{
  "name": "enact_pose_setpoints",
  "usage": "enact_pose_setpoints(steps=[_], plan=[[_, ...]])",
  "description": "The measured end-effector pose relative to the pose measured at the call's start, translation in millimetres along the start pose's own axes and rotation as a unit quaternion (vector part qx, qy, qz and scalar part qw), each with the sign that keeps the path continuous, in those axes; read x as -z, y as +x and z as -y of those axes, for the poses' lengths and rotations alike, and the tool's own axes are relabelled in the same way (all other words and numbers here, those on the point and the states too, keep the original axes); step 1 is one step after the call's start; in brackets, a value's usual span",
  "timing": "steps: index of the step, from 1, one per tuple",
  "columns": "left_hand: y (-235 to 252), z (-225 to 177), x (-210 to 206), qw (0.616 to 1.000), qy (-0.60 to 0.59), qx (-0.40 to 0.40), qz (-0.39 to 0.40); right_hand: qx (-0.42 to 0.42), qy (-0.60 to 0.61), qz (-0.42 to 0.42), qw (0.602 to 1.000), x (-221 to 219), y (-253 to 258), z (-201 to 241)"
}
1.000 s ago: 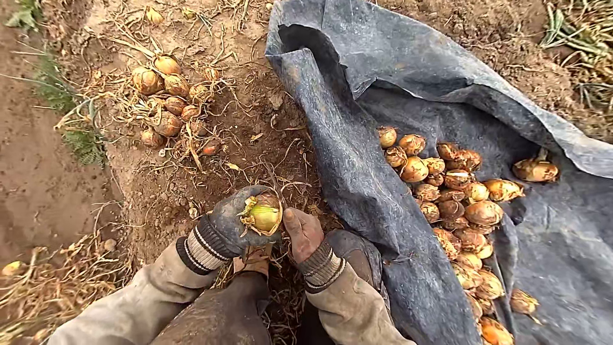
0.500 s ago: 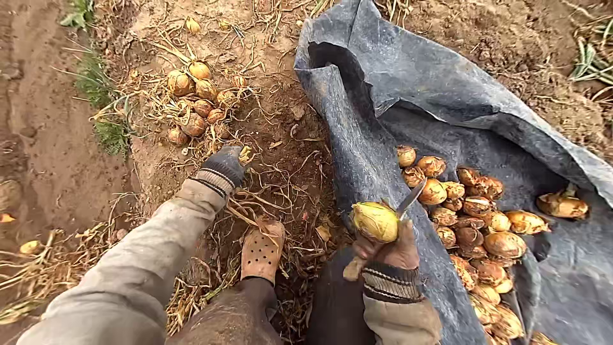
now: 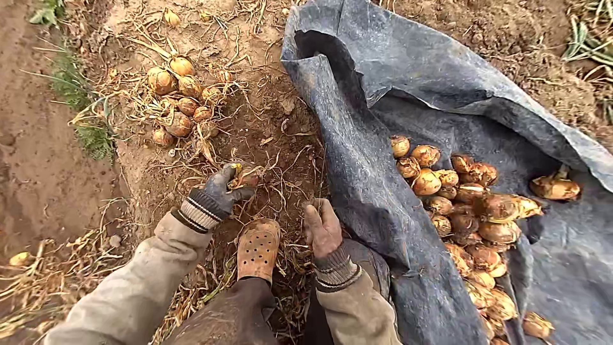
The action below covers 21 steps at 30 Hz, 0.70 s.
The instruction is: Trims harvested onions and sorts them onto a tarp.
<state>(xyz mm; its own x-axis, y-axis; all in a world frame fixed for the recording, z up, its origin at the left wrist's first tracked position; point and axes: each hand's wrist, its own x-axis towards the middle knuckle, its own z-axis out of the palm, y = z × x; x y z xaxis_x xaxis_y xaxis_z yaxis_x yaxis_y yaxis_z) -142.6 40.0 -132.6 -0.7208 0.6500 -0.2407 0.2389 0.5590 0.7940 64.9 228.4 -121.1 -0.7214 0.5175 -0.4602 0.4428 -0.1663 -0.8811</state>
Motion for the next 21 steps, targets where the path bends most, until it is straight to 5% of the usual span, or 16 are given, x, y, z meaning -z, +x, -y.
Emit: enact_pose_setpoints(steps=[4,7,10,13,15,17,21], plan=[[-60.2,-46.8,-8.4,0.996,-0.035,-0.058,0.063,-0.004,-0.078,0.149,0.986,-26.2,1.7,5.4],[-69.2,-45.9,-9.5,0.997,0.061,-0.021,-0.029,-0.029,0.015,0.138,0.99,-29.5,-4.1,-8.3],[-55.4,-45.3,-10.5,0.988,0.114,0.008,-0.102,-0.114,-0.022,0.147,0.982,-23.3,-0.8,-19.8],[-45.1,-76.2,-11.1,0.979,0.184,-0.034,0.076,-0.162,-0.078,0.207,0.962,-21.1,-0.2,-31.1],[-31.6,-100.2,-19.7,0.935,0.261,-0.053,0.232,-0.141,0.0,0.141,0.98,-21.9,-5.4,-32.5],[-17.7,-114.9,-35.3,0.912,0.268,-0.085,0.3,-0.135,0.115,0.023,0.984,-15.2,-10.1,-25.2],[27.6,-116.5,-56.2,0.956,0.158,-0.217,0.12,-0.011,0.143,-0.117,0.983,28.9,-23.5,-4.2]])
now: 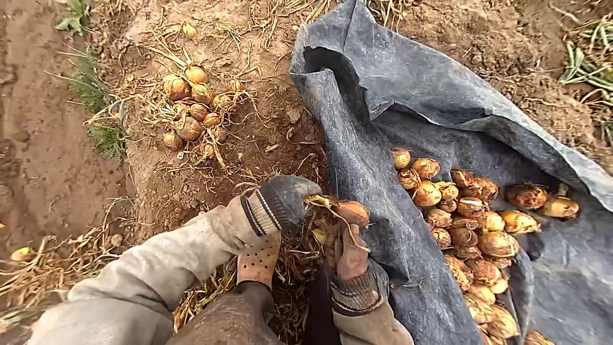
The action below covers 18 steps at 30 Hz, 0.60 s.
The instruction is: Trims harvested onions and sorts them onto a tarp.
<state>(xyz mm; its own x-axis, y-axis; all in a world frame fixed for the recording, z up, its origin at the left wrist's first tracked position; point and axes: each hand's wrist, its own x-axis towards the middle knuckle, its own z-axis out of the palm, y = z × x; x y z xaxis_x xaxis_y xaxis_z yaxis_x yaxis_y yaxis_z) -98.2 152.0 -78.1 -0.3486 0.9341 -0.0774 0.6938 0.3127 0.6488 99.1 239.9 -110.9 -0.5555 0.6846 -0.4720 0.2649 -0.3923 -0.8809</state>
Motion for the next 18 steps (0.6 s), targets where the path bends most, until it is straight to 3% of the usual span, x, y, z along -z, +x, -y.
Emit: enact_pose_setpoints(steps=[2,5,7,11,14,18], plan=[[20.7,27.5,6.3,0.993,0.04,0.087,-0.07,0.115,0.059,-0.055,0.99,33.8,1.5,12.6],[28.0,105.9,23.5,0.927,0.153,0.342,-0.014,0.236,0.111,-0.11,0.959,79.7,13.7,33.2],[18.2,152.7,29.6,0.881,0.193,0.432,0.017,0.239,0.117,-0.123,0.956,79.2,16.9,39.3],[7.4,179.2,19.3,0.85,0.209,0.48,0.054,0.152,0.126,-0.046,0.979,20.7,7.6,15.0],[3.2,182.7,15.4,0.855,0.214,0.468,0.065,0.083,0.062,0.052,0.993,-20.1,-12.3,-14.1],[-3.6,192.7,24.1,0.872,0.207,0.439,0.056,0.009,-0.04,0.128,0.991,-31.0,-18.0,-38.0]])
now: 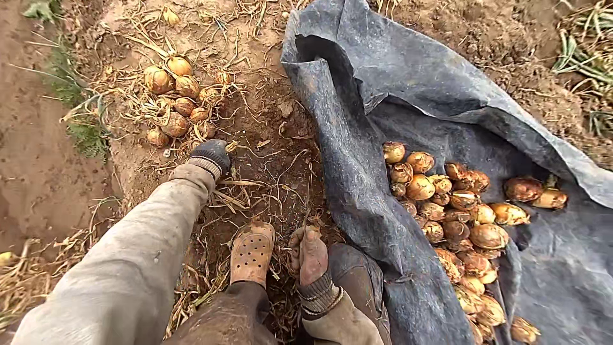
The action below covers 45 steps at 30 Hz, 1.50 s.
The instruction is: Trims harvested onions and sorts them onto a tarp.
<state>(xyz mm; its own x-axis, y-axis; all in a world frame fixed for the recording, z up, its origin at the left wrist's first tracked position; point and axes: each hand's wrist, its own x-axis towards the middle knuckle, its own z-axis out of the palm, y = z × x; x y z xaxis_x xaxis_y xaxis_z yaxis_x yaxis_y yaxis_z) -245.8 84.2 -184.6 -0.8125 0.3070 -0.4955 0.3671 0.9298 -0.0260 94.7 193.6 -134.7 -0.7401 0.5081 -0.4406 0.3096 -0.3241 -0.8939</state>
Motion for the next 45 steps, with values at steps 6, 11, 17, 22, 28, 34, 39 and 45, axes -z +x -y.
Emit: enact_pose_setpoints(steps=[6,11,17,22,28,34,39,45], plan=[[-6.3,14.5,-8.1,0.995,-0.081,0.03,-0.041,-0.131,-0.028,0.001,0.991,10.3,13.3,-6.3],[-66.7,23.1,12.0,0.928,-0.358,0.066,-0.074,-0.191,-0.119,0.059,0.973,9.6,25.1,-11.9],[-138.3,5.9,-10.6,0.698,-0.705,-0.122,-0.022,-0.144,-0.194,0.149,0.959,-2.3,37.8,7.1],[-178.7,-40.8,4.2,0.698,-0.701,-0.126,0.067,-0.147,-0.115,0.169,0.968,-8.7,43.1,4.4],[-195.5,-73.9,21.1,0.766,-0.6,-0.218,0.069,-0.15,0.182,0.154,0.96,0.2,35.3,0.1],[-202.5,-95.7,44.2,0.915,-0.155,-0.372,0.013,-0.133,0.224,0.116,0.958,2.8,26.3,0.2],[-179.1,-114.0,41.1,0.871,-0.226,-0.396,-0.18,-0.004,0.175,-0.082,0.981,44.2,17.8,31.1],[-79.2,-2.7,45.1,0.963,-0.187,0.054,-0.188,0.238,0.163,-0.284,0.915,128.7,20.4,69.2]])
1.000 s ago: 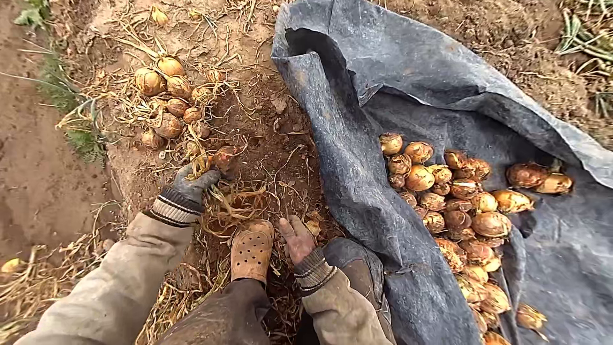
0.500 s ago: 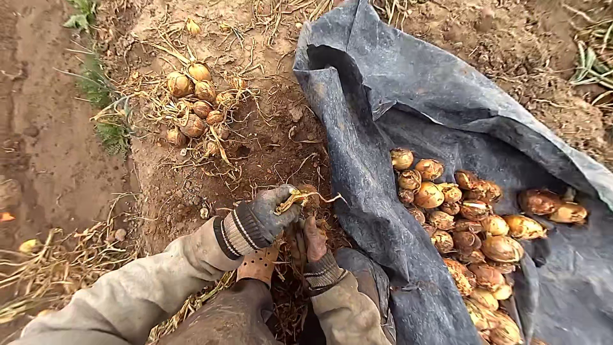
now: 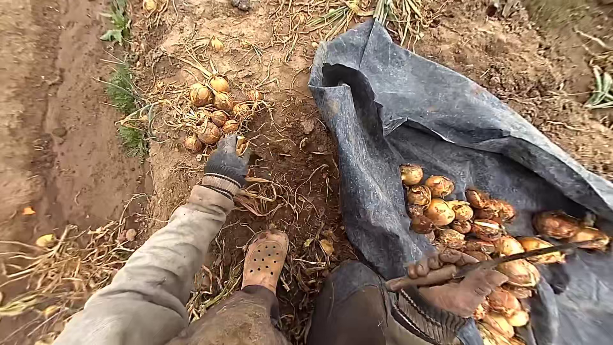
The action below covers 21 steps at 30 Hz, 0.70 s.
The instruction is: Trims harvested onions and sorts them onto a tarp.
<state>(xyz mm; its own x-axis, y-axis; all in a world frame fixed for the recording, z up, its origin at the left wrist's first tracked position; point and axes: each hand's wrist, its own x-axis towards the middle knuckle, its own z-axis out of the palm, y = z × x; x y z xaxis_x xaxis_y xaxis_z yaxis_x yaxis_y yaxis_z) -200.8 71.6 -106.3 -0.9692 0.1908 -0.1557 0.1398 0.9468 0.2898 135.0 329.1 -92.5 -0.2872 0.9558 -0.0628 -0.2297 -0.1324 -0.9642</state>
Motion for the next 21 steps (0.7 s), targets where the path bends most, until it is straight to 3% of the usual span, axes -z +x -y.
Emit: enact_pose_setpoints(steps=[3,7,10,14,16,18,21], plan=[[47.5,58.2,-25.0,0.984,0.092,0.135,0.073,-0.071,0.008,0.044,0.996,-28.8,-23.8,-9.3],[48.7,73.4,-41.7,0.976,0.142,0.138,0.094,-0.28,-0.022,0.196,0.939,-79.3,-81.9,-42.8],[34.0,85.6,-39.4,0.978,0.132,0.121,0.112,-0.317,-0.15,0.323,0.879,-92.3,-110.8,-65.0],[-32.5,89.0,-23.0,0.991,-0.053,0.088,0.081,-0.337,-0.34,0.444,0.757,-89.6,-114.6,-91.5],[-75.3,73.3,-8.8,0.973,-0.196,0.077,0.091,-0.347,-0.368,0.485,0.714,-93.5,-111.8,-93.4],[-117.0,53.5,7.7,0.942,-0.306,0.065,0.123,-0.331,-0.346,0.515,0.711,-98.9,-112.2,-86.5],[-156.1,51.7,5.3,0.911,-0.377,-0.056,0.156,-0.29,-0.251,0.521,0.762,-102.8,-111.7,-72.8]])
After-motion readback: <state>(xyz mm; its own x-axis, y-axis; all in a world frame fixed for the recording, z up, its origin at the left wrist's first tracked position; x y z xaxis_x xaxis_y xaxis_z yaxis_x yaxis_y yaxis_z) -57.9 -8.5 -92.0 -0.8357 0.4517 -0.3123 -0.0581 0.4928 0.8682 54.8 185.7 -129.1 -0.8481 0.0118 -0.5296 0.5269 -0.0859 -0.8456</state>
